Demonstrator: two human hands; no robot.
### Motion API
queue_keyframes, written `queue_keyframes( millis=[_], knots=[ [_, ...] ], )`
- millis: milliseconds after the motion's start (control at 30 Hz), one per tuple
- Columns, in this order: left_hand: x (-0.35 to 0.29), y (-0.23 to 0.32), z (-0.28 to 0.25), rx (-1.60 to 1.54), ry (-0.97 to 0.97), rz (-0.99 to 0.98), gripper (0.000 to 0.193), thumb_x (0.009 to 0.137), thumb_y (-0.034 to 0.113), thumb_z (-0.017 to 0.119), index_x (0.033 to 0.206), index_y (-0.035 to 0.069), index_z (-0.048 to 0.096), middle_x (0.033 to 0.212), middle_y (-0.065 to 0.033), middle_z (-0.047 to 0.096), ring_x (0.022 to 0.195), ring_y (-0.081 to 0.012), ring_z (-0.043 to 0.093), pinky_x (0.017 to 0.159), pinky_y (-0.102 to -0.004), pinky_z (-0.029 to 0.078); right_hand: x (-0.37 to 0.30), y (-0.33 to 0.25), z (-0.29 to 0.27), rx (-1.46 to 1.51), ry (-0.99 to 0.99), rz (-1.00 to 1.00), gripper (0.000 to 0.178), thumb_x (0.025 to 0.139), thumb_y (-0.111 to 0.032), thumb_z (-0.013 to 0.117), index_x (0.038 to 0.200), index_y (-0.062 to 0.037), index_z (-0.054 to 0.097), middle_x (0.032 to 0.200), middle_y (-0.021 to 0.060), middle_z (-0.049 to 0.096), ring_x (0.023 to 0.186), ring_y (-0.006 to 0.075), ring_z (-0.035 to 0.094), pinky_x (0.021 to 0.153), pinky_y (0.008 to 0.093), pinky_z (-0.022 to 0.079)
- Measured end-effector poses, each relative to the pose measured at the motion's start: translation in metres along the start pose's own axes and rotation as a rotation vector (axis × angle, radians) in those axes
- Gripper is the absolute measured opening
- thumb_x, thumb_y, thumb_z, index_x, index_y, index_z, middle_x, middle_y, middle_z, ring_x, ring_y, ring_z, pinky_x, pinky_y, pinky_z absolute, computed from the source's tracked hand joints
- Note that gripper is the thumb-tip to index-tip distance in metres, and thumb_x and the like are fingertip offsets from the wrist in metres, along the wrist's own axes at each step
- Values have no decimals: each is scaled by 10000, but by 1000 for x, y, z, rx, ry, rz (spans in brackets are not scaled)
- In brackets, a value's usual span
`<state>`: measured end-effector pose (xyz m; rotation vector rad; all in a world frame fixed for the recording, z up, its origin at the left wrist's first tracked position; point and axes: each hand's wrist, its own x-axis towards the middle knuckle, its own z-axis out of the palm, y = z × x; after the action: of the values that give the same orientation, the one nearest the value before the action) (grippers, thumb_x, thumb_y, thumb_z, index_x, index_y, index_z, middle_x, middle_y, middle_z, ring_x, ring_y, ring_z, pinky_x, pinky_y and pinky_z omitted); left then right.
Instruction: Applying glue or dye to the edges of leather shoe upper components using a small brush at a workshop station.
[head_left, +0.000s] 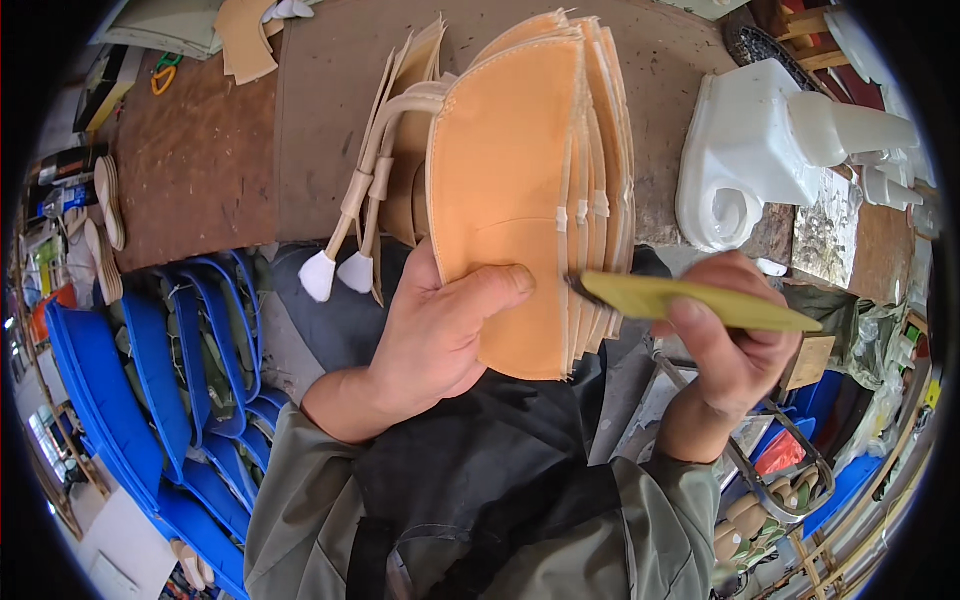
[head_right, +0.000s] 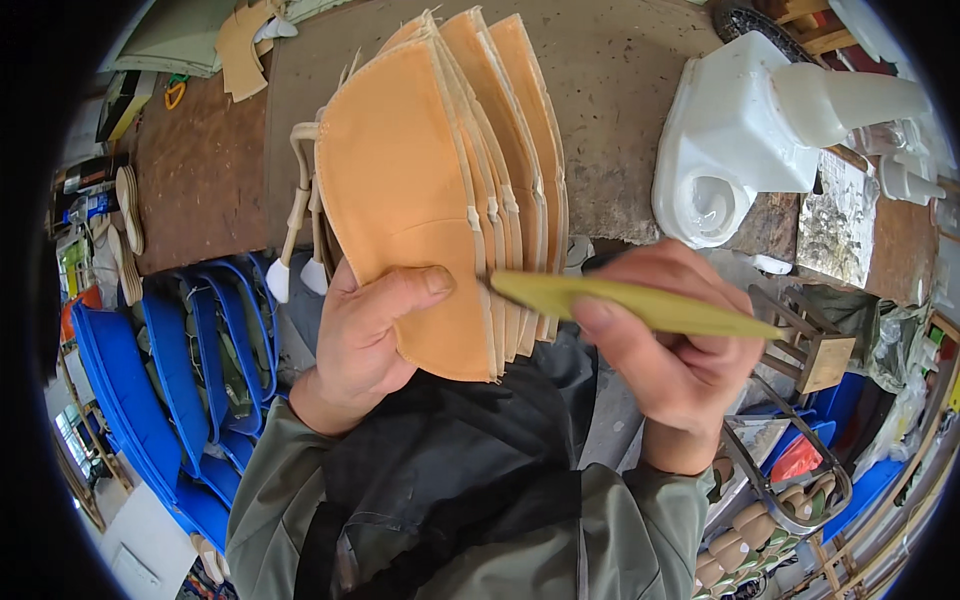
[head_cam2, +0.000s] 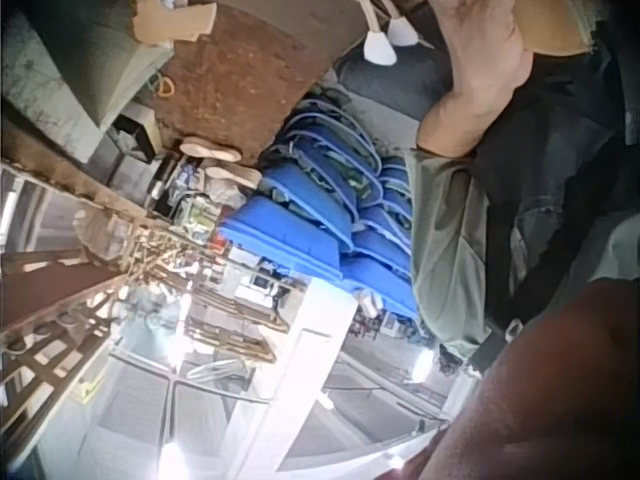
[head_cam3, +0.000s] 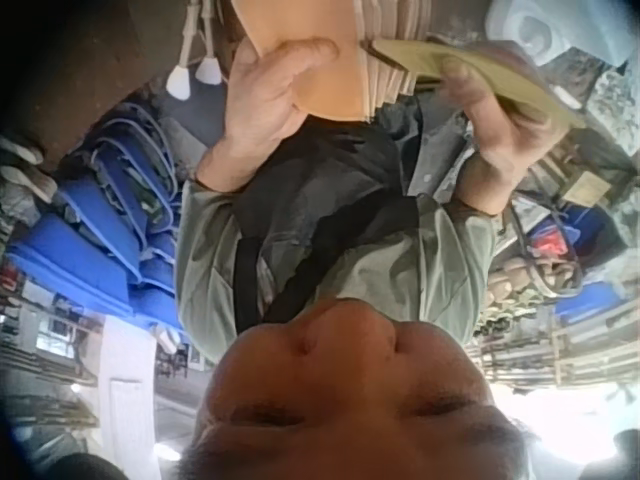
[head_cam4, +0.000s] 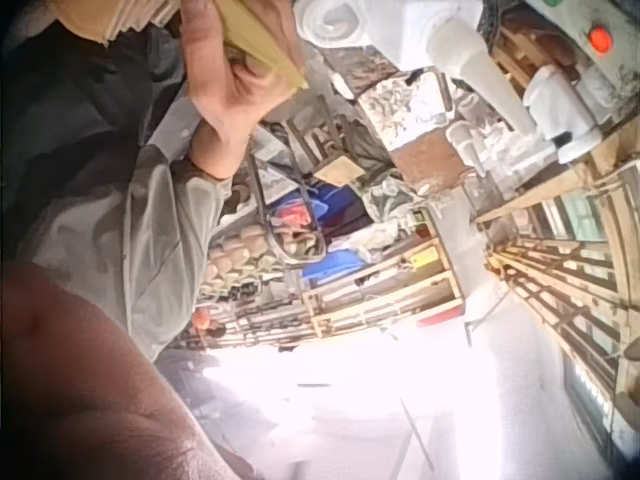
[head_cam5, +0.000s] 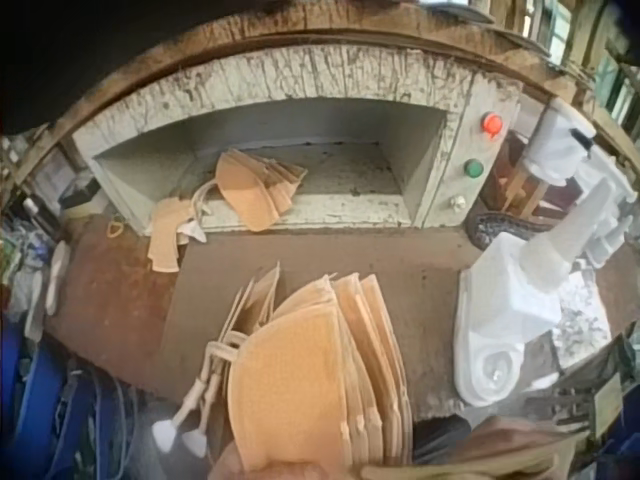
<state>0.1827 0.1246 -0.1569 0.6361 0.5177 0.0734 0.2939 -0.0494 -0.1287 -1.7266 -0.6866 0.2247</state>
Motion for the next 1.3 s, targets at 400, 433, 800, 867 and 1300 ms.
queue_keyframes(
  millis=[400, 433, 800, 867, 1300],
  knots=[
    [-11, 6, -4, 35, -24, 31, 276, 828, -52, 505, 1100, -8, 522, 1000, -47, 598, 919, -106, 570, 791, -252, 456, 20, 3, 9, -191, -169, -547, 174, 718, -87, 706, 813, 53, 667, 689, 128, 630, 573, 211, 621, 426, 297, 488],
    [-12, 8, -5, 64, -44, 41, 259, 830, -53, 505, 1084, -11, 533, 993, -50, 603, 911, -109, 576, 785, -255, 459, 15, 5, 8, -191, -170, -540, 174, 718, -87, 706, 813, 53, 667, 689, 128, 630, 573, 211, 621, 426, 297, 488],
    [-16, 18, 2, -35, -26, 54, 372, 786, -33, 519, 1156, -27, 484, 1051, -115, 595, 964, -221, 593, 861, -347, 460, -41, -1, -12, 74, -449, -580, 207, 658, -75, 666, 826, 47, 659, 725, 140, 611, 565, 195, 593, 493, 289, 505],
    [-23, 16, 0, 27, -11, 97, 376, 791, -35, 515, 1165, -25, 477, 1056, -116, 593, 974, -222, 590, 861, -348, 462, -47, -5, -8, 65, -282, -540, 201, 653, -82, 684, 811, 38, 656, 721, 126, 612, 555, 188, 590, 477, 291, 500],
    [-32, 5, -6, 44, -34, 100, 382, 826, -79, 476, 1203, -25, 443, 1112, -92, 571, 984, -156, 574, 856, -298, 453, 42, -15, 14, -332, -149, -753, 233, 677, -36, 718, 854, 69, 611, 746, 168, 618, 609, 254, 602, 500, 338, 502]
  ],
)
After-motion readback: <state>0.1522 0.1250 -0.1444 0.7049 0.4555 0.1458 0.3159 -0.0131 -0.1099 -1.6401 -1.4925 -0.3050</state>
